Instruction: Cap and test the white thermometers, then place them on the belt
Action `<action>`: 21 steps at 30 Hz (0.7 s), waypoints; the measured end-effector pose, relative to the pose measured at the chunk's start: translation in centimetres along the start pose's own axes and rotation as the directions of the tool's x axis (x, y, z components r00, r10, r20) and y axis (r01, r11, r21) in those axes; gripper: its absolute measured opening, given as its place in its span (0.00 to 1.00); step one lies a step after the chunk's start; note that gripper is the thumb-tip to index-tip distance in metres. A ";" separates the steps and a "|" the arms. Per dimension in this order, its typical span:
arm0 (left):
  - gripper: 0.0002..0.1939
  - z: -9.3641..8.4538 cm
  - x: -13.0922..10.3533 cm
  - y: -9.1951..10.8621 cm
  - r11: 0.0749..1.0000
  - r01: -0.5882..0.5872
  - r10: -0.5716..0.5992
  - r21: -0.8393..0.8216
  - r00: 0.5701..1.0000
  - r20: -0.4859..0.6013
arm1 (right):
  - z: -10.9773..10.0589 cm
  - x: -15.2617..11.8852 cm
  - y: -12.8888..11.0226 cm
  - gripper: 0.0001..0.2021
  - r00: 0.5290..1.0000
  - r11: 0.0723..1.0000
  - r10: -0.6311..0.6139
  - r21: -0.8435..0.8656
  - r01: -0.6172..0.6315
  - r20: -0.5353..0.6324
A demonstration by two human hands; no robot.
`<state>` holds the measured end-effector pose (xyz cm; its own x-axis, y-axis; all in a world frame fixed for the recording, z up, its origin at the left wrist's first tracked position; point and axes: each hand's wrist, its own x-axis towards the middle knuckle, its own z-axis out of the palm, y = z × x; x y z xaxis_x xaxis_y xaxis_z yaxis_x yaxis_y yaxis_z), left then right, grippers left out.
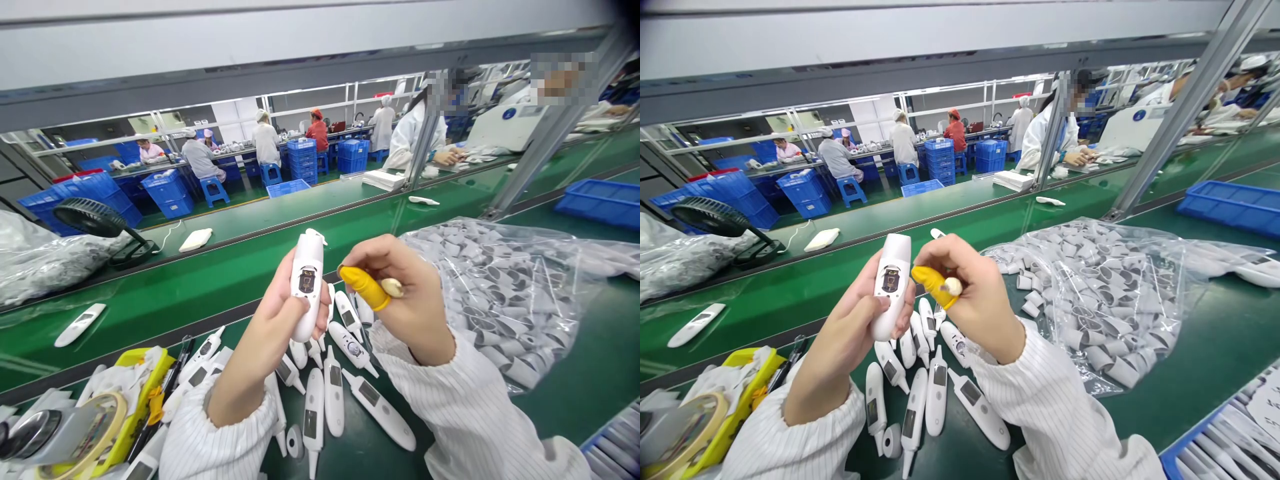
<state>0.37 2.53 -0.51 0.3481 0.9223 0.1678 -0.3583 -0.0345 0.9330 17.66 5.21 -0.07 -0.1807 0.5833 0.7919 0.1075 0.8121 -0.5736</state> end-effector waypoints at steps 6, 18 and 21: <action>0.36 0.4 -0.1 -0.1 0.998 -0.038 0.042 0.048 0.997 -0.068 | 0.2 -0.4 -0.7 0.05 0.999 0.999 0.032 0.016 -0.032 -0.004; 0.31 1.3 -0.9 -0.3 0.973 -0.035 0.079 0.228 0.979 -0.186 | 2.0 -1.5 -0.6 0.08 0.905 0.878 -0.392 -0.359 0.316 -0.162; 0.31 1.6 -1.0 -0.2 0.969 -0.024 0.079 0.244 0.973 -0.219 | 2.5 -1.8 -0.2 0.07 0.917 0.892 -0.357 -0.357 0.278 -0.176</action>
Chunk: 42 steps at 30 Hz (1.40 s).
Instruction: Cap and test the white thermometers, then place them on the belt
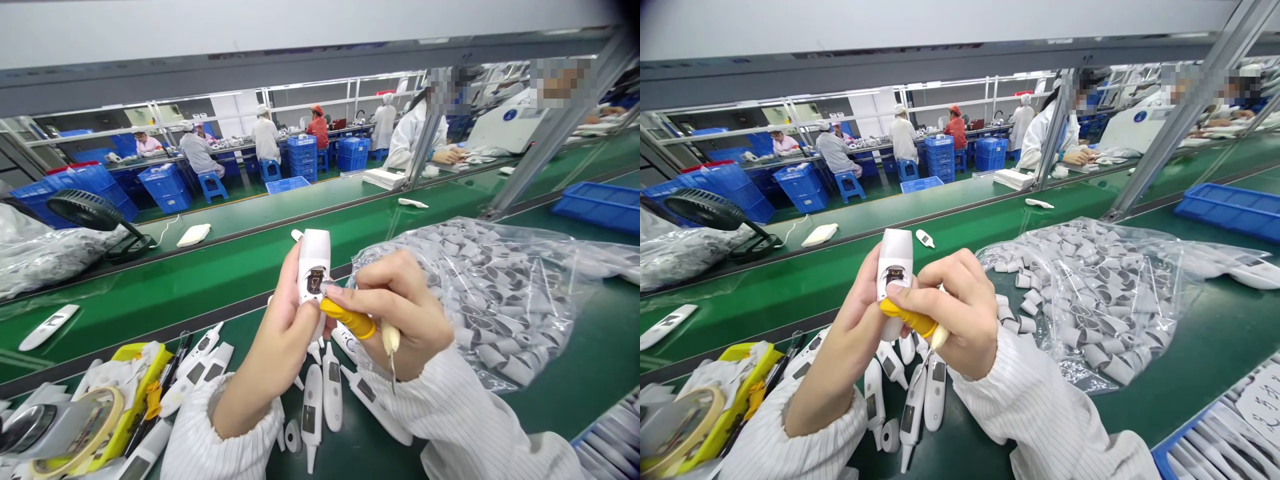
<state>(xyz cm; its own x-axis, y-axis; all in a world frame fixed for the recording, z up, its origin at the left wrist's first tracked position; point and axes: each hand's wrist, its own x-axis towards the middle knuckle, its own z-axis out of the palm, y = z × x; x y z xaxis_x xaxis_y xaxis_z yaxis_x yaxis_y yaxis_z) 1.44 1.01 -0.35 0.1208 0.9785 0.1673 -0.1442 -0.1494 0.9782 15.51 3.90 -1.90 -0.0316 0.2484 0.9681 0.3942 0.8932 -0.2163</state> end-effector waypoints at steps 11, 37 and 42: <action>0.34 -0.2 -0.1 -0.9 0.992 -0.100 0.100 0.074 0.995 0.002 | 1.7 0.8 0.5 0.16 0.798 0.626 0.508 0.498 -0.600 0.323; 0.37 -0.6 1.2 -0.2 0.985 -0.017 0.027 -0.170 0.998 0.061 | -5.3 -5.0 9.9 0.15 0.414 0.632 0.766 -0.693 -0.347 0.491; 0.37 -0.8 1.6 -0.8 0.996 -0.017 0.021 -0.085 0.999 0.041 | -5.8 -9.3 12.0 0.18 0.285 0.500 0.852 -0.844 -0.196 0.439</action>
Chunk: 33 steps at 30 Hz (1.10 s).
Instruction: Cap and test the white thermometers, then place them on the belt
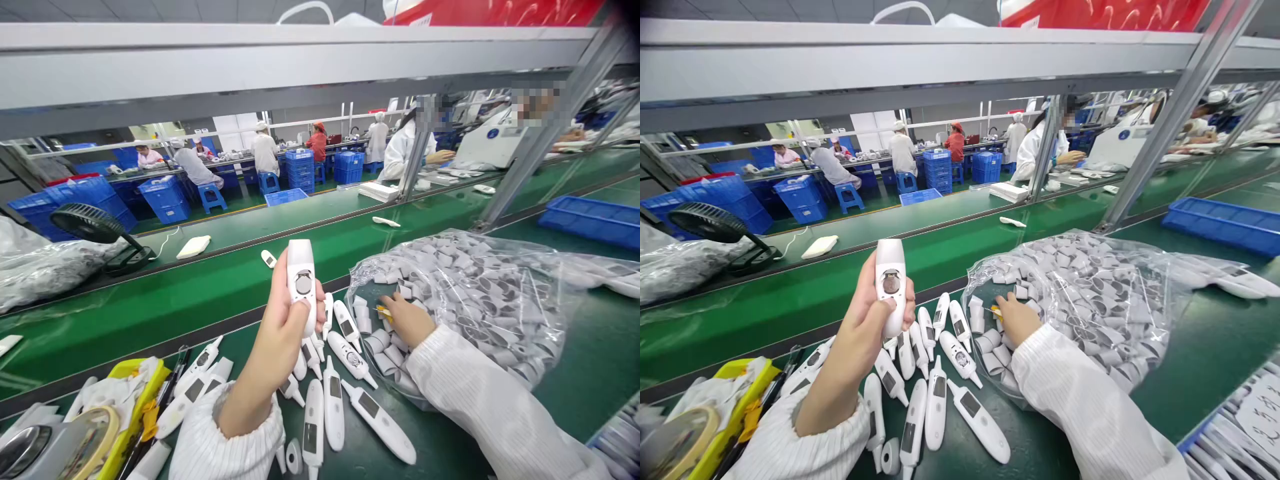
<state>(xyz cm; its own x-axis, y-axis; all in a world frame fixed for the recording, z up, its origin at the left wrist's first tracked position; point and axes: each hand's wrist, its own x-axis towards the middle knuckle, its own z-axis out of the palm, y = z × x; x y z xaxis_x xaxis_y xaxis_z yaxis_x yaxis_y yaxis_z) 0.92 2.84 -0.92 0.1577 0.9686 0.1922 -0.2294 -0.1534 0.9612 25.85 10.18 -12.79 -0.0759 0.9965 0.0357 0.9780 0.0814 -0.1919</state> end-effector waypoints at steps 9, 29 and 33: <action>0.36 -1.1 2.1 -2.4 0.606 0.007 0.186 0.796 0.971 -0.150 | 2.1 0.7 1.9 0.19 0.990 0.989 -0.137 0.059 0.138 -0.014; 0.20 -18.6 15.4 -12.1 0.227 0.706 0.161 0.671 0.653 -0.740 | 4.4 0.7 6.1 0.20 0.921 0.973 -0.106 0.152 0.174 -0.376; 0.20 -17.8 17.0 -12.8 0.369 0.655 0.069 0.659 0.688 -0.723 | 3.5 0.0 5.4 0.20 0.949 0.980 -0.015 0.183 0.076 -0.315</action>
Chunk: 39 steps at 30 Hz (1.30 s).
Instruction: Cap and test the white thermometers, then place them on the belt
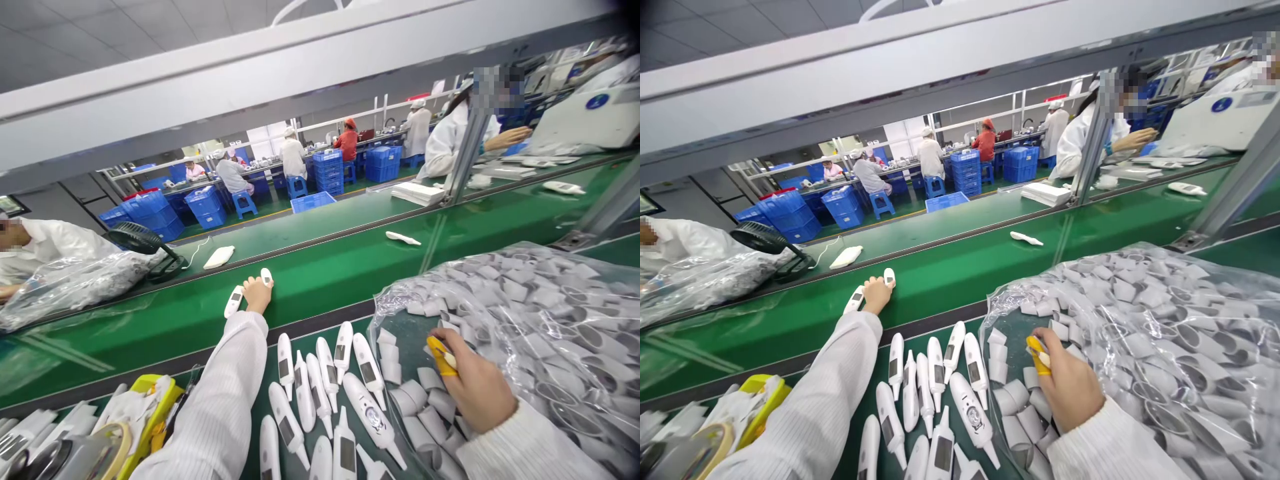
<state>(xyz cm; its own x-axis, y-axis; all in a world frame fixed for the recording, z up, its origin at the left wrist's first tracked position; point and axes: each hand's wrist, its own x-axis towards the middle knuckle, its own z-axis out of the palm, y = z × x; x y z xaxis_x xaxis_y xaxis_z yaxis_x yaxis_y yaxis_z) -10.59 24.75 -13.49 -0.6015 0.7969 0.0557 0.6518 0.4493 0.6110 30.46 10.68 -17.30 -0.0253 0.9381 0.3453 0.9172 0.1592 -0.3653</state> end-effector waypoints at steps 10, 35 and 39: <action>0.18 -2.3 -5.0 2.9 0.658 0.098 0.056 -0.746 0.982 0.178 | -0.5 1.2 -1.5 0.12 0.998 0.881 0.002 0.472 0.027 -0.061; 0.33 -14.2 -25.3 4.7 0.456 -0.132 0.658 -0.880 0.715 0.234 | -10.7 2.9 -19.3 0.19 0.994 -0.056 -0.078 0.996 0.075 -0.080; 0.39 -13.4 -25.3 4.9 0.542 -0.260 0.650 -0.799 0.732 0.203 | -10.9 2.7 -19.3 0.18 0.968 0.106 -0.210 0.981 0.160 -0.135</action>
<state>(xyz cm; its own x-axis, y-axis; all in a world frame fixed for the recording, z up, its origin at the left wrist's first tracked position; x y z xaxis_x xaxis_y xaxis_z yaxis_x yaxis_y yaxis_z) 1.60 1.35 -1.30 0.0775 0.9575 0.2778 0.1410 -0.2863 0.9477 17.02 6.78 0.07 -0.1629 0.8336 0.5278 -0.2967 0.4688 -0.8320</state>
